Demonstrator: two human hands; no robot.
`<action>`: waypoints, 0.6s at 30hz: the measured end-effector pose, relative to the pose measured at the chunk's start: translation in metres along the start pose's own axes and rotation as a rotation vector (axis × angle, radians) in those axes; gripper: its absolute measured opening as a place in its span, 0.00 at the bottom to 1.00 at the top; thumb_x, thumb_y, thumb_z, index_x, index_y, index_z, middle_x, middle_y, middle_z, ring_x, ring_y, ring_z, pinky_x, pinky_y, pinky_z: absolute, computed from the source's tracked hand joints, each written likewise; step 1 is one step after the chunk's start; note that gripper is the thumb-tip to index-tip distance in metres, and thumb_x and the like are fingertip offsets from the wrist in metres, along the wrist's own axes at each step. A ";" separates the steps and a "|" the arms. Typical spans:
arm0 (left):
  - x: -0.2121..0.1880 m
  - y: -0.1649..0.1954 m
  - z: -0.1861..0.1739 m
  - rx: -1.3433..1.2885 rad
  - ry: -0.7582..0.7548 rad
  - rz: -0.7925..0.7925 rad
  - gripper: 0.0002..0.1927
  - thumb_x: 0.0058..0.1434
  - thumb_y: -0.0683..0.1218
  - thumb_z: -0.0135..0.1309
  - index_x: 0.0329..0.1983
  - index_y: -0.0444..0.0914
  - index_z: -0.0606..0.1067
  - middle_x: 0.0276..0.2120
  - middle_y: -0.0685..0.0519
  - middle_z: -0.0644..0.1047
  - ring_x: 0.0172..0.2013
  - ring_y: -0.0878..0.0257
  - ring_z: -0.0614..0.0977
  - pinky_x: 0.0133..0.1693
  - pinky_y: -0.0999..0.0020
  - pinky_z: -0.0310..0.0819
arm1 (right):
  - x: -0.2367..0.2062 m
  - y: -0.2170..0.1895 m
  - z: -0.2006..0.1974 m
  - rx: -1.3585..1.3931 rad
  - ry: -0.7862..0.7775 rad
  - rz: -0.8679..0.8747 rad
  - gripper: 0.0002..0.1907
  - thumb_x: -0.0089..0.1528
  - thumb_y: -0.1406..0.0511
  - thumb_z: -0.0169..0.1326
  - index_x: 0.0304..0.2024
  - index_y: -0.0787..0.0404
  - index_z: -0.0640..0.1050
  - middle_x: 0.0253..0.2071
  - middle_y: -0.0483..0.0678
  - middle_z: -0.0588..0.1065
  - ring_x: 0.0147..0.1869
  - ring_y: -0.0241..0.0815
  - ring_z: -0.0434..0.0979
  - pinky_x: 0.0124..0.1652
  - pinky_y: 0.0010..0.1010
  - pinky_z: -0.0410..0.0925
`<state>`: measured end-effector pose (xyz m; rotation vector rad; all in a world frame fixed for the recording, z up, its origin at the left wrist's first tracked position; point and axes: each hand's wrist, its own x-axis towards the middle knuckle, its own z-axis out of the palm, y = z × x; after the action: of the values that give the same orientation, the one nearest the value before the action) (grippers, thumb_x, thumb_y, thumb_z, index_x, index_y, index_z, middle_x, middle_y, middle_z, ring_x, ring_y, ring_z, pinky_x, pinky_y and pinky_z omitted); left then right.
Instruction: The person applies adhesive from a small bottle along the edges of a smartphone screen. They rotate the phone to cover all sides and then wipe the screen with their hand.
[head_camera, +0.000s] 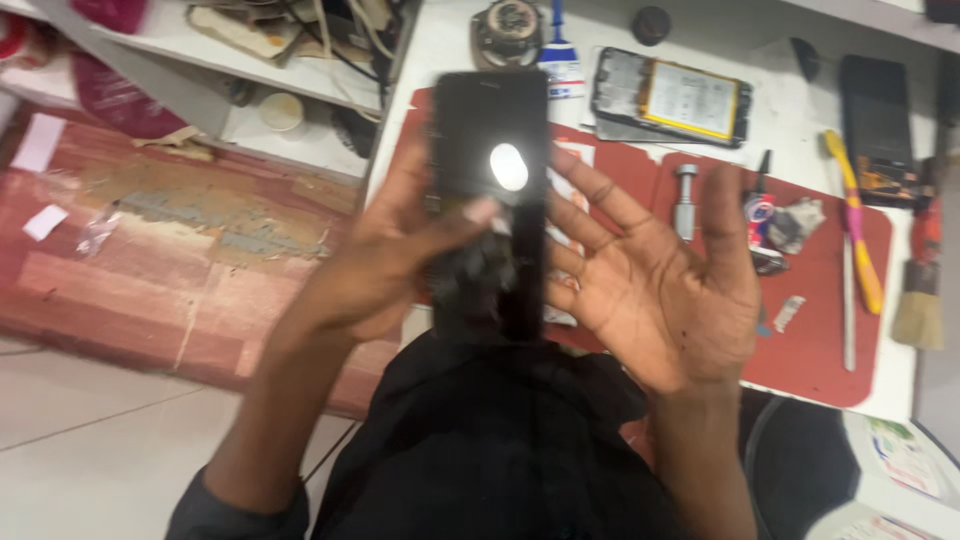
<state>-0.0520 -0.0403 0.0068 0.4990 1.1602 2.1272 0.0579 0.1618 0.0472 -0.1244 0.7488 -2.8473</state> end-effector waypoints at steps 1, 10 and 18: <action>-0.001 0.003 -0.006 -0.032 -0.003 0.044 0.37 0.65 0.44 0.60 0.72 0.39 0.54 0.55 0.43 0.74 0.54 0.50 0.79 0.51 0.52 0.86 | 0.000 -0.001 0.000 0.011 0.022 -0.035 0.51 0.69 0.36 0.32 0.79 0.69 0.52 0.74 0.63 0.61 0.72 0.54 0.68 0.67 0.50 0.66; -0.005 0.021 -0.030 -0.071 0.103 0.214 0.29 0.70 0.39 0.55 0.69 0.37 0.56 0.54 0.41 0.77 0.50 0.51 0.85 0.52 0.47 0.89 | 0.005 0.005 -0.014 -0.942 0.414 -0.300 0.45 0.68 0.39 0.45 0.71 0.67 0.64 0.67 0.62 0.70 0.64 0.54 0.77 0.62 0.47 0.71; 0.005 -0.002 -0.028 -0.066 0.144 0.221 0.34 0.70 0.37 0.57 0.74 0.36 0.54 0.59 0.42 0.76 0.59 0.56 0.81 0.61 0.53 0.82 | 0.011 0.025 -0.028 -2.059 0.768 -0.093 0.31 0.54 0.58 0.71 0.53 0.70 0.75 0.42 0.58 0.78 0.39 0.49 0.80 0.40 0.41 0.72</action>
<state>-0.0718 -0.0526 -0.0094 0.4684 1.1532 2.4179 0.0477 0.1520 0.0110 0.6387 3.1895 -0.8166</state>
